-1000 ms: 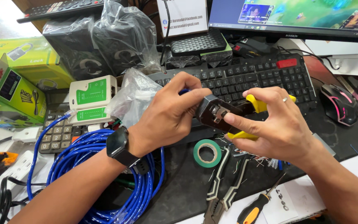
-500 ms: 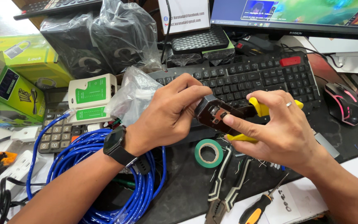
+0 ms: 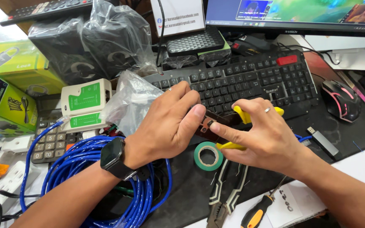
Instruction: The person strips the jacket from the end of a blue ethernet cable, untwists and arranges the colored wires, trims them, inserts them into an RJ45 connector, and crimps the connector using yellow-handled crimping pliers. They then plug both ends into a green network cable tester and check the indicator lights before handling additional connectors and cable.
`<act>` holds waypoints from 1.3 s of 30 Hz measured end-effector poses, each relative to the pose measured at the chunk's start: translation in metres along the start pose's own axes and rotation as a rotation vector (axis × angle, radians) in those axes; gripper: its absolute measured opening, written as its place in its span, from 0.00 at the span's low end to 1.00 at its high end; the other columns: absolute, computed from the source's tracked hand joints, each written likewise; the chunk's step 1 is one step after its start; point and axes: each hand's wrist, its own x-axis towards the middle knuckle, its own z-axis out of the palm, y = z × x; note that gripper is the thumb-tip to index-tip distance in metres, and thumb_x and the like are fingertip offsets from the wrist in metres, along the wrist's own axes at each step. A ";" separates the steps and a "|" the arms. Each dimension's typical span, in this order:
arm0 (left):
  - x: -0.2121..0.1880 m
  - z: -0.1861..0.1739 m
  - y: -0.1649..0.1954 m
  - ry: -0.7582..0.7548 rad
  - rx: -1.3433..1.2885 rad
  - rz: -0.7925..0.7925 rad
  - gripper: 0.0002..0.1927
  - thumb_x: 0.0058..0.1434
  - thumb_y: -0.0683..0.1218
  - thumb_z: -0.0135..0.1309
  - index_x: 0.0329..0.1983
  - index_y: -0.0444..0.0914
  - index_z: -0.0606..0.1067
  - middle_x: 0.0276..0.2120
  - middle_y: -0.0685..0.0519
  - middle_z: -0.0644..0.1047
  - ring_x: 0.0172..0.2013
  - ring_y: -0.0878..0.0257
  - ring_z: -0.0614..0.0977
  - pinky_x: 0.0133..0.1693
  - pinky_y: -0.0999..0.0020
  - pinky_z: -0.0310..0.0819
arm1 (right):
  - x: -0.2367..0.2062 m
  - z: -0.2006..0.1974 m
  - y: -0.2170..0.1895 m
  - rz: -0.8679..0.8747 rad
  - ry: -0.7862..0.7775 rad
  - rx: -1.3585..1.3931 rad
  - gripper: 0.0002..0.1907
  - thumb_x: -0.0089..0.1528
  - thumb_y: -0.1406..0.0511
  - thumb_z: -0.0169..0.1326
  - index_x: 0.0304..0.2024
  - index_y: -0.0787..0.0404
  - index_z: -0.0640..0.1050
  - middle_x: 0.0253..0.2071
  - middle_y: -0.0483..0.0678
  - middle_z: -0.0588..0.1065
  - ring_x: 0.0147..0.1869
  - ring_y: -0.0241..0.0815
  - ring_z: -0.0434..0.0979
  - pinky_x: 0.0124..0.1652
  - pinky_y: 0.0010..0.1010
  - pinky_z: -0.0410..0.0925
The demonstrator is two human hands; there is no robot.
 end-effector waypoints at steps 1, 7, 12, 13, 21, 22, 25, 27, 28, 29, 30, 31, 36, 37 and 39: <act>0.000 0.001 0.000 -0.006 -0.021 -0.013 0.13 0.75 0.48 0.42 0.38 0.35 0.68 0.35 0.43 0.66 0.35 0.45 0.71 0.37 0.53 0.64 | -0.001 0.001 0.000 -0.004 0.001 0.009 0.36 0.45 0.59 0.74 0.56 0.46 0.79 0.52 0.56 0.66 0.50 0.58 0.71 0.48 0.47 0.69; -0.002 0.005 0.000 -0.037 -0.132 -0.057 0.15 0.77 0.48 0.39 0.38 0.34 0.66 0.33 0.43 0.66 0.34 0.45 0.70 0.36 0.54 0.64 | -0.002 0.003 0.005 -0.026 -0.002 0.073 0.37 0.47 0.58 0.75 0.58 0.47 0.78 0.53 0.56 0.65 0.51 0.58 0.70 0.50 0.47 0.67; -0.004 0.008 -0.002 -0.042 -0.180 -0.072 0.17 0.77 0.49 0.38 0.35 0.33 0.64 0.30 0.42 0.67 0.31 0.44 0.71 0.35 0.53 0.64 | -0.003 0.002 0.008 -0.015 -0.039 0.115 0.38 0.44 0.58 0.75 0.58 0.47 0.78 0.53 0.57 0.66 0.51 0.58 0.70 0.49 0.47 0.68; -0.004 0.009 -0.003 -0.040 -0.175 -0.077 0.17 0.77 0.49 0.39 0.35 0.32 0.65 0.30 0.41 0.68 0.31 0.43 0.71 0.35 0.53 0.64 | -0.003 0.002 0.008 -0.016 -0.039 0.112 0.38 0.45 0.58 0.75 0.58 0.47 0.77 0.53 0.57 0.66 0.50 0.58 0.70 0.49 0.46 0.68; -0.004 0.008 -0.001 -0.070 -0.192 -0.147 0.18 0.76 0.50 0.39 0.36 0.32 0.67 0.28 0.39 0.71 0.31 0.38 0.74 0.33 0.50 0.65 | -0.003 0.003 0.010 0.001 -0.081 0.129 0.39 0.43 0.58 0.75 0.58 0.48 0.78 0.54 0.58 0.66 0.50 0.58 0.70 0.48 0.46 0.68; -0.004 0.008 -0.001 -0.074 -0.208 -0.139 0.17 0.76 0.50 0.39 0.38 0.32 0.68 0.29 0.39 0.73 0.32 0.39 0.75 0.33 0.50 0.66 | -0.004 0.003 0.010 0.000 -0.076 0.138 0.39 0.44 0.58 0.75 0.58 0.48 0.77 0.54 0.58 0.66 0.50 0.58 0.70 0.48 0.45 0.68; -0.003 0.005 0.001 -0.074 -0.227 -0.138 0.18 0.76 0.51 0.39 0.41 0.32 0.71 0.30 0.39 0.76 0.33 0.40 0.78 0.35 0.52 0.69 | -0.003 0.005 0.010 -0.008 -0.057 0.156 0.39 0.45 0.59 0.75 0.59 0.48 0.77 0.54 0.57 0.66 0.50 0.57 0.70 0.47 0.45 0.69; -0.001 0.004 0.003 -0.065 -0.204 -0.165 0.19 0.75 0.53 0.40 0.41 0.32 0.71 0.30 0.40 0.76 0.33 0.41 0.78 0.35 0.53 0.69 | -0.003 0.006 0.011 -0.008 -0.043 0.159 0.39 0.45 0.59 0.76 0.59 0.47 0.77 0.54 0.57 0.66 0.50 0.57 0.71 0.47 0.44 0.69; -0.001 0.004 0.003 -0.045 -0.181 -0.206 0.20 0.73 0.54 0.42 0.40 0.32 0.70 0.29 0.40 0.76 0.31 0.43 0.78 0.34 0.54 0.69 | -0.003 0.006 0.011 -0.005 -0.034 0.163 0.40 0.45 0.59 0.76 0.59 0.47 0.76 0.54 0.57 0.66 0.49 0.56 0.71 0.46 0.43 0.69; 0.000 0.004 0.003 -0.025 -0.159 -0.245 0.21 0.71 0.56 0.45 0.40 0.31 0.69 0.28 0.40 0.75 0.29 0.44 0.78 0.32 0.54 0.69 | -0.003 0.007 0.011 -0.001 -0.026 0.166 0.40 0.45 0.58 0.76 0.59 0.48 0.76 0.54 0.57 0.66 0.49 0.56 0.71 0.45 0.42 0.69; 0.000 0.004 0.003 -0.008 -0.139 -0.286 0.22 0.68 0.57 0.47 0.39 0.31 0.69 0.26 0.40 0.75 0.28 0.45 0.78 0.31 0.54 0.69 | -0.002 0.007 0.011 0.007 -0.018 0.170 0.40 0.45 0.58 0.76 0.60 0.48 0.76 0.54 0.57 0.66 0.48 0.55 0.70 0.45 0.42 0.69; 0.001 0.003 0.002 -0.019 -0.124 -0.275 0.23 0.68 0.58 0.48 0.38 0.31 0.69 0.27 0.40 0.74 0.28 0.45 0.78 0.31 0.54 0.69 | -0.002 0.007 0.010 0.021 -0.018 0.163 0.40 0.46 0.58 0.76 0.60 0.48 0.76 0.54 0.57 0.66 0.47 0.55 0.70 0.44 0.42 0.69; -0.003 0.005 -0.002 -0.015 -0.101 -0.226 0.23 0.72 0.58 0.45 0.35 0.32 0.67 0.29 0.39 0.71 0.32 0.43 0.74 0.35 0.52 0.66 | -0.001 0.006 0.006 0.040 -0.027 0.099 0.40 0.45 0.58 0.76 0.59 0.47 0.76 0.54 0.57 0.66 0.47 0.56 0.71 0.44 0.42 0.69; -0.005 0.006 -0.003 -0.010 -0.102 -0.215 0.23 0.72 0.58 0.44 0.36 0.32 0.67 0.30 0.39 0.71 0.32 0.42 0.74 0.36 0.52 0.66 | -0.001 0.005 0.004 0.045 -0.033 0.098 0.40 0.45 0.58 0.76 0.59 0.47 0.77 0.54 0.57 0.66 0.48 0.56 0.70 0.45 0.43 0.69; -0.007 0.008 -0.004 -0.002 -0.103 -0.183 0.22 0.74 0.57 0.43 0.37 0.32 0.67 0.30 0.40 0.71 0.34 0.42 0.74 0.37 0.52 0.66 | -0.002 0.004 0.003 0.057 -0.041 0.087 0.39 0.44 0.59 0.76 0.59 0.46 0.77 0.54 0.56 0.65 0.48 0.57 0.69 0.45 0.43 0.68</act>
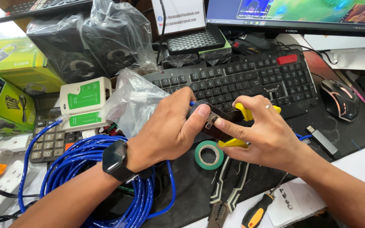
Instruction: The person strips the jacket from the end of a blue ethernet cable, untwists and arranges the colored wires, trims them, inserts them into an RJ45 connector, and crimps the connector using yellow-handled crimping pliers. They then plug both ends into a green network cable tester and check the indicator lights before handling additional connectors and cable.
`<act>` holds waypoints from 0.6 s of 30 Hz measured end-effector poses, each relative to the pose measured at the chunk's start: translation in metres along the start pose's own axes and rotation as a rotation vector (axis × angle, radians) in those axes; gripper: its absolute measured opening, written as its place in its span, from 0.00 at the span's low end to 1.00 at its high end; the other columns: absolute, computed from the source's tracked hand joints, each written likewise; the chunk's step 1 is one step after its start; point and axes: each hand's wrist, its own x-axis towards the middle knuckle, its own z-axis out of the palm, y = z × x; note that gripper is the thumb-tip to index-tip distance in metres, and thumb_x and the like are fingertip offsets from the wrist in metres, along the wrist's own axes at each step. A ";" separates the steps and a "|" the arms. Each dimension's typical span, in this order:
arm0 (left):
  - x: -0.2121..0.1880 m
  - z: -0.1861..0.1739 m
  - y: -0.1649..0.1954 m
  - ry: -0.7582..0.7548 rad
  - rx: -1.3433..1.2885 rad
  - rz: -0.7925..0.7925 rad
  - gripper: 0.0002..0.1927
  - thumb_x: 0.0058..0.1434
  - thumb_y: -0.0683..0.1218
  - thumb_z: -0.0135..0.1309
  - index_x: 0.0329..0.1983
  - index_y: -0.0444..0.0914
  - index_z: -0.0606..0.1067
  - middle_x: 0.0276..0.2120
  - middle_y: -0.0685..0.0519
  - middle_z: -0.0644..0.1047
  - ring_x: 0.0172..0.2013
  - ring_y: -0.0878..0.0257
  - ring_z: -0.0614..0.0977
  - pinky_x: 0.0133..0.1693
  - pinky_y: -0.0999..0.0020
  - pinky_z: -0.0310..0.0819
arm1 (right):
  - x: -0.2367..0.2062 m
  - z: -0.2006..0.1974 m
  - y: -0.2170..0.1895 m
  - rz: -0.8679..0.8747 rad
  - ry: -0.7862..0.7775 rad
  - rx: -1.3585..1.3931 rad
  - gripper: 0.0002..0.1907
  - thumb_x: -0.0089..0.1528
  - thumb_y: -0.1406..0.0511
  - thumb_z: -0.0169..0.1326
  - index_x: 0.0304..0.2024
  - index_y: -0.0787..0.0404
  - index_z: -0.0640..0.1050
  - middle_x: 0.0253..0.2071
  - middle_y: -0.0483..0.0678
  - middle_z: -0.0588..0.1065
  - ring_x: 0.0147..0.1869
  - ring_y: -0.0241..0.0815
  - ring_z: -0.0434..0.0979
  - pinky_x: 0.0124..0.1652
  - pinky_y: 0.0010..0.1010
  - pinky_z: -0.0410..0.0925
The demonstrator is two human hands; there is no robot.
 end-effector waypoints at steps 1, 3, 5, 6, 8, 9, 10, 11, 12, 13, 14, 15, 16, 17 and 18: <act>-0.001 0.001 0.000 -0.003 -0.006 0.010 0.22 0.74 0.57 0.42 0.37 0.32 0.67 0.30 0.39 0.71 0.34 0.41 0.74 0.37 0.52 0.66 | 0.000 0.000 -0.001 -0.002 -0.005 0.013 0.39 0.45 0.59 0.75 0.59 0.47 0.77 0.55 0.56 0.65 0.48 0.57 0.69 0.45 0.43 0.68; -0.003 0.001 -0.002 -0.013 -0.010 0.033 0.22 0.74 0.56 0.41 0.37 0.31 0.66 0.30 0.39 0.70 0.33 0.41 0.74 0.36 0.51 0.65 | 0.000 0.002 -0.001 -0.008 -0.008 0.040 0.39 0.45 0.59 0.75 0.59 0.47 0.77 0.55 0.56 0.65 0.48 0.57 0.69 0.46 0.43 0.68; -0.005 0.003 -0.002 -0.018 0.005 0.020 0.22 0.74 0.56 0.41 0.36 0.32 0.66 0.29 0.39 0.70 0.33 0.40 0.73 0.36 0.50 0.65 | -0.001 0.003 -0.002 -0.025 -0.004 0.063 0.38 0.46 0.59 0.75 0.59 0.47 0.76 0.55 0.56 0.65 0.49 0.57 0.70 0.46 0.43 0.68; -0.005 0.003 -0.002 -0.017 0.014 0.013 0.22 0.73 0.56 0.41 0.36 0.32 0.66 0.28 0.39 0.70 0.32 0.39 0.73 0.36 0.50 0.64 | -0.001 0.004 -0.002 -0.038 -0.002 0.075 0.38 0.47 0.59 0.75 0.59 0.48 0.76 0.55 0.56 0.64 0.49 0.56 0.70 0.46 0.43 0.68; -0.006 0.004 -0.003 -0.031 0.002 0.019 0.22 0.73 0.56 0.41 0.36 0.32 0.66 0.28 0.38 0.70 0.32 0.38 0.73 0.35 0.49 0.64 | -0.003 0.004 -0.001 -0.025 -0.015 0.086 0.38 0.47 0.59 0.75 0.59 0.47 0.76 0.55 0.56 0.65 0.48 0.56 0.70 0.45 0.43 0.69; -0.007 0.004 -0.003 -0.035 -0.004 0.020 0.21 0.73 0.55 0.41 0.36 0.31 0.66 0.28 0.37 0.70 0.32 0.37 0.74 0.35 0.49 0.64 | -0.003 0.005 0.000 -0.021 -0.023 0.093 0.38 0.46 0.59 0.75 0.59 0.47 0.76 0.55 0.55 0.65 0.48 0.56 0.70 0.45 0.43 0.69; -0.008 0.003 -0.003 -0.044 -0.022 0.033 0.21 0.73 0.55 0.41 0.38 0.31 0.66 0.29 0.37 0.71 0.33 0.37 0.74 0.35 0.49 0.64 | -0.004 0.005 0.000 -0.035 -0.024 0.107 0.39 0.47 0.59 0.75 0.60 0.47 0.75 0.55 0.55 0.66 0.48 0.55 0.70 0.44 0.42 0.69; -0.008 0.002 -0.003 -0.055 -0.037 0.048 0.21 0.73 0.55 0.41 0.40 0.31 0.66 0.30 0.36 0.72 0.34 0.37 0.74 0.35 0.49 0.65 | -0.004 0.006 0.001 -0.048 -0.022 0.121 0.39 0.48 0.60 0.75 0.61 0.46 0.75 0.56 0.55 0.66 0.48 0.54 0.71 0.44 0.41 0.69; -0.008 0.001 -0.003 -0.070 -0.055 0.064 0.21 0.73 0.55 0.41 0.41 0.31 0.67 0.31 0.35 0.72 0.34 0.36 0.74 0.36 0.48 0.65 | -0.004 0.006 0.001 -0.056 -0.020 0.134 0.39 0.48 0.60 0.75 0.61 0.45 0.75 0.56 0.55 0.66 0.47 0.53 0.71 0.43 0.40 0.69; -0.008 0.002 -0.003 -0.079 -0.058 0.063 0.21 0.73 0.56 0.41 0.41 0.31 0.67 0.31 0.35 0.72 0.34 0.36 0.74 0.35 0.48 0.65 | -0.004 0.006 0.001 -0.053 -0.021 0.137 0.39 0.48 0.60 0.75 0.61 0.45 0.74 0.56 0.55 0.66 0.47 0.53 0.71 0.43 0.40 0.69; -0.008 0.002 -0.004 -0.085 -0.056 0.063 0.21 0.72 0.56 0.41 0.40 0.31 0.67 0.30 0.35 0.72 0.33 0.36 0.74 0.35 0.48 0.64 | -0.004 0.007 0.002 -0.056 -0.020 0.140 0.40 0.48 0.60 0.75 0.62 0.45 0.74 0.56 0.55 0.66 0.47 0.53 0.71 0.43 0.39 0.69; -0.008 0.002 -0.004 -0.091 -0.055 0.061 0.21 0.72 0.56 0.42 0.39 0.31 0.67 0.30 0.35 0.72 0.32 0.36 0.74 0.34 0.48 0.64 | -0.003 0.007 0.002 -0.058 -0.019 0.144 0.40 0.48 0.60 0.75 0.62 0.44 0.74 0.55 0.54 0.66 0.47 0.52 0.72 0.43 0.39 0.69; -0.008 0.003 -0.004 -0.081 -0.071 0.045 0.21 0.72 0.56 0.41 0.38 0.31 0.67 0.29 0.35 0.72 0.32 0.36 0.74 0.33 0.49 0.64 | -0.003 0.007 0.002 -0.052 -0.026 0.141 0.41 0.47 0.60 0.75 0.62 0.44 0.74 0.55 0.55 0.67 0.47 0.53 0.72 0.43 0.40 0.70; -0.007 0.003 -0.005 -0.073 -0.086 0.032 0.22 0.72 0.56 0.41 0.37 0.31 0.66 0.28 0.36 0.71 0.31 0.36 0.74 0.32 0.49 0.64 | -0.003 0.007 0.002 -0.046 -0.030 0.135 0.41 0.47 0.60 0.75 0.62 0.44 0.73 0.54 0.55 0.67 0.47 0.53 0.72 0.43 0.40 0.70; -0.006 0.003 -0.006 -0.067 -0.098 0.020 0.22 0.72 0.56 0.41 0.36 0.31 0.66 0.27 0.36 0.71 0.30 0.36 0.74 0.31 0.49 0.64 | -0.001 0.008 0.003 -0.039 -0.030 0.129 0.42 0.46 0.60 0.76 0.62 0.44 0.73 0.54 0.55 0.68 0.47 0.53 0.72 0.42 0.40 0.70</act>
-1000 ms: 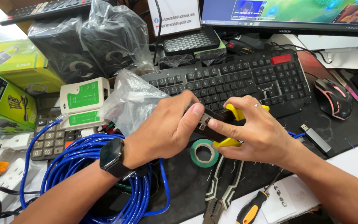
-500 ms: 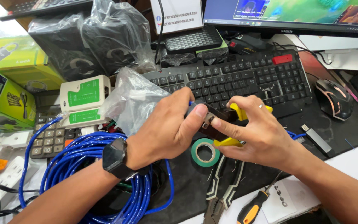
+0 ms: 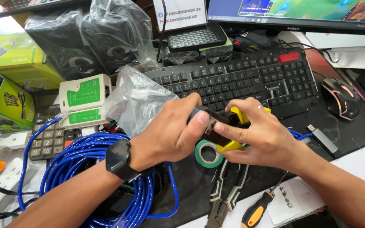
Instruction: The person strips the jacket from the end of a blue ethernet cable, untwists and arranges the colored wires, trims them, inserts them into an RJ45 connector, and crimps the connector using yellow-handled crimping pliers. They then plug both ends into a green network cable tester and check the indicator lights before handling additional connectors and cable.
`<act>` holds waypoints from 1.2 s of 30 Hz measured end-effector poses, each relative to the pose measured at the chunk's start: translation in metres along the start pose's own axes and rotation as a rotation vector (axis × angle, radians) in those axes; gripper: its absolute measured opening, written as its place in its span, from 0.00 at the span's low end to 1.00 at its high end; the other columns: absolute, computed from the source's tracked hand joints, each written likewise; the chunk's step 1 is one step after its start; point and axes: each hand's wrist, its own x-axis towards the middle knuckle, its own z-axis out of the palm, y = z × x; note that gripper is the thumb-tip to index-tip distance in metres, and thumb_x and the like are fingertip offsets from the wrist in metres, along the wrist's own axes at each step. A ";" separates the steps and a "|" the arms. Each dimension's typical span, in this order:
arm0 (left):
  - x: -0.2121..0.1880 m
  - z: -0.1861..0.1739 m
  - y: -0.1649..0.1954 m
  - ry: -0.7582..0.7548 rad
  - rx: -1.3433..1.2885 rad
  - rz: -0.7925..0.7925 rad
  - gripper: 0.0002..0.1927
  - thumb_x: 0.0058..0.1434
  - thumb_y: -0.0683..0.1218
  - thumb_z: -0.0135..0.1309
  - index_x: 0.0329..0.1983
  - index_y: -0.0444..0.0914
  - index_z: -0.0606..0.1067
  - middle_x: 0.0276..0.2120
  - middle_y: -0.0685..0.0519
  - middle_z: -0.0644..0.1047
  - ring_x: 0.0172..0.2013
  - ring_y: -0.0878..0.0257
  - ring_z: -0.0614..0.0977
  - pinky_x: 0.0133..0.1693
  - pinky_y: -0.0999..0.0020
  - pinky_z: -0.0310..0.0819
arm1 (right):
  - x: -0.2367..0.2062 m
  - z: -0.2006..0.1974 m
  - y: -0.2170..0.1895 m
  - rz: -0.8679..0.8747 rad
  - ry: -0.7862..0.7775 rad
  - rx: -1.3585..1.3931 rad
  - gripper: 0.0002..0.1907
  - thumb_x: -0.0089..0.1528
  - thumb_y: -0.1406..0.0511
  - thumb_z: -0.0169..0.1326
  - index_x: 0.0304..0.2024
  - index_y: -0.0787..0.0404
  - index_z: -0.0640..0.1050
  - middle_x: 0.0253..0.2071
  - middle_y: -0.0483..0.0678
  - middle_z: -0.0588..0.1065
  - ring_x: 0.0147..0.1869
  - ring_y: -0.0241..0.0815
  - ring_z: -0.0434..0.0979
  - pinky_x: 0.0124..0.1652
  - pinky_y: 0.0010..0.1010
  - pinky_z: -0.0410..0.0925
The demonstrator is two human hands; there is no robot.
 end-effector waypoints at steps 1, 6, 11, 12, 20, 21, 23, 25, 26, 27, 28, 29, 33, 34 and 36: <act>0.001 0.001 -0.001 0.013 0.001 0.010 0.22 0.73 0.56 0.41 0.34 0.31 0.66 0.26 0.36 0.70 0.29 0.36 0.73 0.31 0.50 0.64 | 0.001 0.000 0.001 -0.010 0.001 0.006 0.41 0.47 0.60 0.75 0.62 0.46 0.73 0.54 0.55 0.68 0.48 0.53 0.72 0.45 0.41 0.69; 0.004 0.003 -0.003 0.093 -0.093 0.004 0.22 0.74 0.55 0.39 0.33 0.32 0.65 0.23 0.39 0.70 0.25 0.41 0.75 0.29 0.54 0.66 | 0.007 -0.007 -0.001 0.085 -0.063 -0.092 0.44 0.44 0.57 0.74 0.60 0.58 0.70 0.57 0.53 0.68 0.56 0.55 0.72 0.56 0.48 0.62; 0.006 0.004 -0.004 0.180 -0.043 -0.094 0.23 0.74 0.56 0.37 0.32 0.32 0.64 0.20 0.40 0.67 0.22 0.45 0.72 0.27 0.54 0.62 | 0.011 -0.011 -0.008 0.142 -0.038 -0.195 0.58 0.44 0.58 0.72 0.68 0.72 0.56 0.66 0.54 0.66 0.65 0.56 0.65 0.60 0.52 0.55; 0.005 0.004 -0.004 0.195 -0.049 -0.099 0.24 0.74 0.56 0.37 0.32 0.32 0.64 0.20 0.41 0.67 0.21 0.46 0.71 0.26 0.55 0.62 | 0.011 -0.011 -0.009 0.177 -0.056 -0.232 0.59 0.42 0.59 0.72 0.69 0.70 0.56 0.68 0.55 0.65 0.66 0.57 0.64 0.61 0.53 0.56; 0.006 0.007 -0.006 0.242 -0.018 -0.089 0.24 0.75 0.56 0.36 0.33 0.32 0.63 0.20 0.42 0.64 0.21 0.47 0.69 0.27 0.55 0.59 | 0.010 -0.003 -0.010 0.320 -0.002 -0.431 0.52 0.45 0.73 0.61 0.69 0.80 0.53 0.71 0.73 0.53 0.77 0.75 0.50 0.73 0.61 0.46; 0.005 0.008 -0.006 0.233 -0.023 -0.078 0.23 0.75 0.56 0.36 0.33 0.32 0.63 0.20 0.42 0.64 0.21 0.47 0.69 0.27 0.55 0.59 | 0.010 -0.003 -0.009 0.330 0.006 -0.424 0.51 0.45 0.74 0.59 0.69 0.82 0.53 0.72 0.74 0.53 0.78 0.76 0.49 0.74 0.61 0.45; 0.005 0.008 -0.005 0.220 -0.038 -0.068 0.23 0.75 0.56 0.36 0.33 0.32 0.63 0.20 0.42 0.64 0.21 0.48 0.69 0.27 0.55 0.59 | 0.009 -0.002 -0.010 0.353 0.044 -0.418 0.48 0.47 0.74 0.58 0.69 0.79 0.55 0.71 0.72 0.55 0.79 0.73 0.50 0.76 0.60 0.45; 0.005 0.009 -0.004 0.211 -0.042 -0.057 0.22 0.75 0.55 0.36 0.33 0.32 0.63 0.20 0.42 0.65 0.22 0.47 0.70 0.27 0.55 0.60 | 0.008 -0.003 -0.009 0.346 0.061 -0.443 0.45 0.47 0.74 0.57 0.67 0.77 0.58 0.68 0.69 0.58 0.77 0.71 0.53 0.75 0.61 0.45; 0.004 0.009 -0.003 0.210 -0.039 -0.050 0.22 0.75 0.55 0.36 0.34 0.32 0.63 0.21 0.42 0.65 0.23 0.47 0.70 0.28 0.55 0.60 | 0.007 -0.006 -0.007 0.328 0.058 -0.472 0.44 0.45 0.74 0.57 0.65 0.77 0.59 0.64 0.68 0.61 0.75 0.70 0.56 0.74 0.62 0.46; 0.004 0.009 -0.003 0.209 -0.035 -0.042 0.22 0.76 0.55 0.36 0.34 0.32 0.63 0.21 0.42 0.65 0.23 0.47 0.70 0.28 0.55 0.60 | 0.007 -0.007 -0.005 0.308 0.057 -0.501 0.43 0.44 0.73 0.57 0.62 0.76 0.61 0.61 0.67 0.63 0.72 0.70 0.59 0.72 0.63 0.46; 0.003 0.009 -0.003 0.208 -0.032 -0.045 0.22 0.75 0.55 0.36 0.34 0.32 0.63 0.21 0.42 0.65 0.23 0.46 0.70 0.28 0.55 0.60 | 0.006 -0.009 -0.003 0.277 0.073 -0.488 0.40 0.46 0.73 0.57 0.61 0.76 0.62 0.59 0.66 0.64 0.69 0.68 0.62 0.71 0.61 0.51; 0.003 0.010 -0.002 0.207 -0.029 -0.048 0.23 0.75 0.55 0.36 0.34 0.32 0.63 0.21 0.41 0.65 0.23 0.46 0.70 0.28 0.55 0.60 | 0.005 -0.011 0.000 0.245 0.090 -0.474 0.37 0.49 0.73 0.58 0.60 0.75 0.63 0.57 0.65 0.65 0.65 0.67 0.64 0.70 0.60 0.55; 0.005 0.012 -0.002 0.215 0.008 -0.037 0.23 0.75 0.56 0.36 0.35 0.32 0.63 0.21 0.41 0.65 0.24 0.45 0.70 0.28 0.54 0.60 | 0.002 -0.010 0.005 0.229 0.120 -0.499 0.27 0.54 0.71 0.61 0.54 0.70 0.68 0.48 0.61 0.69 0.51 0.61 0.69 0.52 0.50 0.64; 0.005 0.012 -0.001 0.208 0.000 -0.050 0.23 0.75 0.56 0.36 0.34 0.32 0.63 0.21 0.41 0.65 0.23 0.45 0.70 0.28 0.54 0.60 | 0.001 -0.011 0.006 0.218 0.123 -0.506 0.26 0.55 0.71 0.61 0.53 0.70 0.68 0.47 0.60 0.69 0.50 0.60 0.69 0.51 0.49 0.64; 0.004 0.014 0.000 0.188 -0.020 -0.078 0.23 0.75 0.56 0.36 0.33 0.32 0.63 0.20 0.41 0.64 0.22 0.44 0.70 0.28 0.53 0.60 | -0.001 -0.013 0.008 0.202 0.126 -0.519 0.24 0.56 0.70 0.62 0.51 0.69 0.69 0.44 0.58 0.69 0.48 0.58 0.68 0.49 0.48 0.63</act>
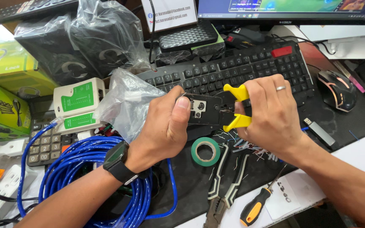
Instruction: The person strips the jacket from the end of a blue ethernet cable, untwists and arranges the colored wires, trims them, inserts them into an RJ45 connector, and crimps the connector using yellow-handled crimping pliers. They then plug both ends into a green network cable tester and check the indicator lights before handling additional connectors and cable.
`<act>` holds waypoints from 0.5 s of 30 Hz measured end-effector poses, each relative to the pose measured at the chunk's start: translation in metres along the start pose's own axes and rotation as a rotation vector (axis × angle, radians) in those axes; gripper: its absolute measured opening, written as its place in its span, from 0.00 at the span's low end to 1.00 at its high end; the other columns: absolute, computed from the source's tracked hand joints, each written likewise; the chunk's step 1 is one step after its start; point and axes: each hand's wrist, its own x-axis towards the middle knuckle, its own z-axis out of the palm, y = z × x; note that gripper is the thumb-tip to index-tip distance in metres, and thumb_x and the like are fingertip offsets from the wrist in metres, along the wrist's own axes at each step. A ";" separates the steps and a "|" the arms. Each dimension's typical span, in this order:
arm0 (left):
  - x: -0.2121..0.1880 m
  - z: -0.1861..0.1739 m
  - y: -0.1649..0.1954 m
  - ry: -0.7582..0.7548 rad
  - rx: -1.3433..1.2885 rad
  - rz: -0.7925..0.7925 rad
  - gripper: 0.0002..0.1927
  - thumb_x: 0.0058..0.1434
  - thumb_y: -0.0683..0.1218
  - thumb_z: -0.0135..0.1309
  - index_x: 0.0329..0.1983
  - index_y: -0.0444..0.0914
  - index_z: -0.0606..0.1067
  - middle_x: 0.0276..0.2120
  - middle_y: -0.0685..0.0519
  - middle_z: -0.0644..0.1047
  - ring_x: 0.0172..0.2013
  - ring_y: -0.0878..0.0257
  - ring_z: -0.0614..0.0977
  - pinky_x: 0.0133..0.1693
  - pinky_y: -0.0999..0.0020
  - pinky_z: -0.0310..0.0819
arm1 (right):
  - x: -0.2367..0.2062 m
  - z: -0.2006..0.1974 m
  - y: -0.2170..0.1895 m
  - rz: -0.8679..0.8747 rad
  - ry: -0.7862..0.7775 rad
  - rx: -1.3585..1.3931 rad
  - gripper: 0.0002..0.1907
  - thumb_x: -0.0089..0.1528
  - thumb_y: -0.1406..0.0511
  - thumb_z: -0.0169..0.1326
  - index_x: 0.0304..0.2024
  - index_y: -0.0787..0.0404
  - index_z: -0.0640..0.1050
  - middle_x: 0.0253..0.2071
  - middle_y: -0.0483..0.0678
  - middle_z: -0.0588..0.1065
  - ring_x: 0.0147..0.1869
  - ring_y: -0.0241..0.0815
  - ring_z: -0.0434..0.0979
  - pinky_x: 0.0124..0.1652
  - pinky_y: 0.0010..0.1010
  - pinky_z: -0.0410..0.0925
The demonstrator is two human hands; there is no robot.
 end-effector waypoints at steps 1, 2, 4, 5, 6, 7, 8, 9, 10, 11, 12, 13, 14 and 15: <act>0.000 0.001 0.001 0.000 0.000 0.010 0.23 0.75 0.56 0.36 0.33 0.32 0.63 0.20 0.41 0.65 0.22 0.44 0.70 0.28 0.53 0.60 | 0.000 0.000 0.002 0.005 -0.011 0.007 0.24 0.54 0.70 0.63 0.50 0.69 0.69 0.42 0.57 0.69 0.46 0.58 0.67 0.47 0.48 0.63; -0.001 0.002 0.001 0.003 0.002 0.021 0.23 0.75 0.55 0.36 0.34 0.31 0.64 0.20 0.41 0.65 0.23 0.43 0.71 0.28 0.53 0.60 | 0.000 0.000 0.003 0.006 -0.020 0.014 0.25 0.52 0.69 0.65 0.48 0.69 0.70 0.41 0.57 0.69 0.45 0.58 0.67 0.46 0.48 0.63; -0.001 0.003 0.003 0.001 -0.001 0.030 0.23 0.75 0.55 0.36 0.35 0.31 0.65 0.20 0.41 0.66 0.23 0.43 0.72 0.28 0.53 0.60 | 0.000 0.000 0.005 0.006 -0.028 0.042 0.27 0.47 0.68 0.66 0.46 0.68 0.71 0.38 0.57 0.68 0.43 0.58 0.67 0.45 0.47 0.63; -0.001 0.004 0.004 0.001 -0.005 0.029 0.23 0.75 0.55 0.36 0.36 0.31 0.65 0.19 0.41 0.67 0.23 0.43 0.72 0.28 0.53 0.60 | 0.000 0.001 0.007 0.000 -0.025 0.063 0.27 0.45 0.68 0.67 0.45 0.68 0.71 0.37 0.57 0.68 0.42 0.58 0.67 0.45 0.47 0.63; -0.002 0.004 0.004 0.004 -0.007 0.028 0.23 0.74 0.55 0.36 0.37 0.31 0.66 0.19 0.41 0.67 0.23 0.43 0.73 0.28 0.53 0.61 | 0.000 0.001 0.009 -0.008 -0.021 0.084 0.28 0.43 0.68 0.68 0.43 0.68 0.71 0.36 0.56 0.68 0.41 0.58 0.68 0.45 0.47 0.64; -0.002 0.004 0.005 -0.003 -0.022 0.021 0.23 0.74 0.55 0.36 0.36 0.31 0.66 0.19 0.42 0.68 0.23 0.44 0.74 0.28 0.53 0.62 | 0.000 0.002 0.010 -0.007 -0.029 0.109 0.28 0.42 0.68 0.68 0.41 0.67 0.71 0.35 0.56 0.68 0.40 0.58 0.68 0.43 0.46 0.64; -0.004 0.004 0.006 -0.010 -0.037 0.014 0.23 0.74 0.56 0.36 0.35 0.31 0.66 0.19 0.43 0.69 0.22 0.45 0.74 0.27 0.54 0.63 | 0.000 0.002 0.012 -0.005 -0.038 0.134 0.27 0.40 0.68 0.68 0.39 0.66 0.71 0.34 0.55 0.68 0.38 0.57 0.68 0.42 0.46 0.64; -0.004 0.005 0.007 -0.017 -0.053 0.005 0.23 0.74 0.56 0.37 0.34 0.32 0.66 0.18 0.44 0.70 0.22 0.46 0.75 0.27 0.55 0.65 | 0.000 0.003 0.014 -0.002 -0.048 0.160 0.27 0.38 0.68 0.68 0.37 0.66 0.71 0.33 0.54 0.68 0.37 0.57 0.69 0.40 0.45 0.64; -0.004 0.005 0.007 -0.026 -0.045 -0.010 0.23 0.74 0.56 0.36 0.33 0.32 0.66 0.18 0.44 0.69 0.22 0.46 0.74 0.27 0.55 0.64 | 0.000 0.004 0.015 0.004 -0.058 0.164 0.27 0.38 0.68 0.69 0.36 0.65 0.70 0.32 0.54 0.68 0.36 0.57 0.69 0.39 0.45 0.64; -0.004 0.005 0.008 -0.037 -0.038 -0.024 0.23 0.73 0.56 0.36 0.33 0.33 0.65 0.18 0.44 0.68 0.22 0.46 0.73 0.27 0.55 0.64 | -0.001 0.005 0.016 0.012 -0.068 0.166 0.26 0.37 0.68 0.69 0.34 0.65 0.70 0.31 0.55 0.67 0.34 0.57 0.69 0.38 0.45 0.64; -0.003 0.006 0.008 -0.045 -0.030 -0.037 0.23 0.73 0.56 0.36 0.32 0.33 0.65 0.18 0.44 0.68 0.21 0.47 0.73 0.27 0.55 0.63 | -0.001 0.006 0.017 0.017 -0.077 0.167 0.26 0.36 0.68 0.69 0.32 0.65 0.69 0.30 0.55 0.67 0.33 0.56 0.69 0.36 0.45 0.64; -0.003 0.005 0.008 -0.047 -0.029 -0.027 0.23 0.73 0.56 0.36 0.32 0.33 0.65 0.20 0.44 0.68 0.23 0.47 0.72 0.28 0.56 0.63 | -0.001 0.007 0.019 0.005 -0.056 0.159 0.26 0.37 0.68 0.69 0.33 0.65 0.69 0.30 0.54 0.67 0.34 0.57 0.69 0.37 0.45 0.64; -0.002 0.004 0.008 -0.047 -0.027 -0.019 0.23 0.73 0.56 0.36 0.33 0.33 0.66 0.21 0.44 0.68 0.24 0.48 0.72 0.30 0.56 0.63 | -0.001 0.007 0.020 -0.009 -0.036 0.154 0.26 0.37 0.69 0.69 0.34 0.65 0.70 0.31 0.54 0.68 0.34 0.57 0.69 0.38 0.45 0.64; -0.002 0.003 0.009 -0.054 -0.025 -0.011 0.23 0.73 0.56 0.37 0.33 0.32 0.66 0.22 0.44 0.68 0.25 0.48 0.71 0.31 0.57 0.63 | -0.001 0.008 0.021 -0.016 -0.016 0.148 0.26 0.38 0.69 0.69 0.34 0.64 0.70 0.31 0.54 0.68 0.35 0.57 0.69 0.39 0.46 0.64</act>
